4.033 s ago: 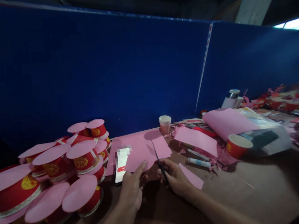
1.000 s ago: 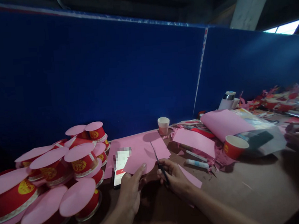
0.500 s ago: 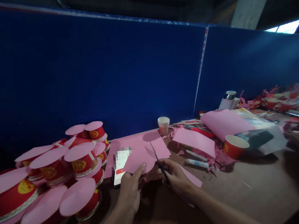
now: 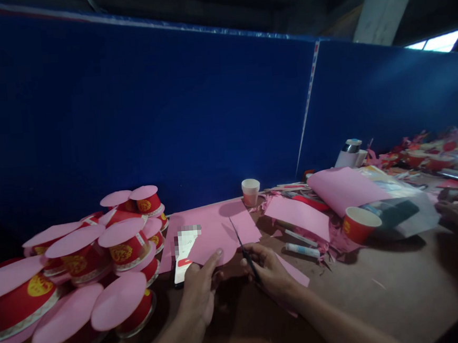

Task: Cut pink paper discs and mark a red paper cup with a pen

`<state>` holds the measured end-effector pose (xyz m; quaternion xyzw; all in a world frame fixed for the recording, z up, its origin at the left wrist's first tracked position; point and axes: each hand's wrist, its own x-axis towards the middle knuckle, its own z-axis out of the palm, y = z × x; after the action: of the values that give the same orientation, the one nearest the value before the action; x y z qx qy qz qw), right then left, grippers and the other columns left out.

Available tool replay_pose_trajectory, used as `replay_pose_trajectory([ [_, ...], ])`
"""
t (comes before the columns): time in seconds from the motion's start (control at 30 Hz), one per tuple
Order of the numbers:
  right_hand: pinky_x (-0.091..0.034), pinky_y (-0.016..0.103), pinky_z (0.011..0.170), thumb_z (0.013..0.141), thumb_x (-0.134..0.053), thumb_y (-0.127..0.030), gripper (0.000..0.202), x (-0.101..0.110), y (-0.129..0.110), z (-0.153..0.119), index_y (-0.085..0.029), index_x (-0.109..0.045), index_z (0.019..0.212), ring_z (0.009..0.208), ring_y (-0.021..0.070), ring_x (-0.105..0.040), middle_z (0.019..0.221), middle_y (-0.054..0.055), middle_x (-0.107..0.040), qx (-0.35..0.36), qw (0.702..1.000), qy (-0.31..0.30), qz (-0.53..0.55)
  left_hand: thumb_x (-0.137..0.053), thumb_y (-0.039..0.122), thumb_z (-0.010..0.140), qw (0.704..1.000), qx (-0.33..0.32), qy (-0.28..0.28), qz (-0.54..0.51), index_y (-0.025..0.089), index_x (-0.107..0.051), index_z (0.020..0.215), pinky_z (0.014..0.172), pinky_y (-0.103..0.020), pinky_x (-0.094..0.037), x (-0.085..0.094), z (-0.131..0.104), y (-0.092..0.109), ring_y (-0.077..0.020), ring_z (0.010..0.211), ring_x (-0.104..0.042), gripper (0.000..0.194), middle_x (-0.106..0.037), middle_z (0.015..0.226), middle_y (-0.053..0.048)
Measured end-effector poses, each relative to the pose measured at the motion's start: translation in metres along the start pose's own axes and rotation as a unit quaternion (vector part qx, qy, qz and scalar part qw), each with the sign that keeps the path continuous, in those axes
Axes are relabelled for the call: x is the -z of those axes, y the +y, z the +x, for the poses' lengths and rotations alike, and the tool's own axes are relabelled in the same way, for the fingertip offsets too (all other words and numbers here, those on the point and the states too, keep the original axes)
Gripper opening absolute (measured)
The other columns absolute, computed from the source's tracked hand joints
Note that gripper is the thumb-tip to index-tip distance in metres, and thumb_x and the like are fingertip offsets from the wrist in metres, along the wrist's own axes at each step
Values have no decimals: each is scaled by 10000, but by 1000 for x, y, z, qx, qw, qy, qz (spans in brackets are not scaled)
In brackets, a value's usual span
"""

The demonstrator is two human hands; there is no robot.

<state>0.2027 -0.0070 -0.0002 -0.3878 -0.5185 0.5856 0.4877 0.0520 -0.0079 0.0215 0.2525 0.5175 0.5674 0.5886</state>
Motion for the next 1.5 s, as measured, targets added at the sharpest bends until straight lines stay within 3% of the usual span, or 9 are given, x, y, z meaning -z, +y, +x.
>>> replay_pose_trajectory([
  [0.5,-330,154,392,738,-659,-311,302,1,1,1,-166,-606,997,428,47,-410,577,-50,-517,0,1000,-1,-5,-746,252,617,1000,1,21,2,147,-604,833,509,-176,-468,0,2,0,-81,608,-568,280,-634,782,-12],
  [0.67,-329,153,395,737,-657,-297,287,0,-1,0,-163,-615,988,444,52,-419,575,-49,-508,-2,1000,4,-8,-737,266,630,1000,-11,-2,3,154,-608,890,531,-185,-474,1,4,-1,-94,645,-587,311,-645,832,-29],
  [0.93,-350,161,415,740,-652,-290,288,0,-3,-1,-173,-621,1002,438,49,-412,580,-54,-511,-3,1000,3,-16,-733,243,632,1000,-10,20,-3,160,-604,886,505,-172,-464,3,4,0,-89,659,-582,297,-644,966,-55],
  [1.2,-368,159,429,756,-633,-277,260,0,-2,-1,-165,-626,991,471,57,-435,614,-37,-528,6,999,1,-32,-717,237,646,1000,-3,20,2,150,-601,824,499,-168,-458,1,1,4,-85,608,-568,230,-635,766,-14],
  [1.5,-313,140,373,737,-652,-304,305,0,1,0,-162,-594,1001,440,50,-442,621,-31,-547,-17,1000,6,-5,-716,261,643,999,-18,-8,27,144,-607,846,516,-178,-460,2,2,1,-96,624,-586,258,-659,777,-23],
])
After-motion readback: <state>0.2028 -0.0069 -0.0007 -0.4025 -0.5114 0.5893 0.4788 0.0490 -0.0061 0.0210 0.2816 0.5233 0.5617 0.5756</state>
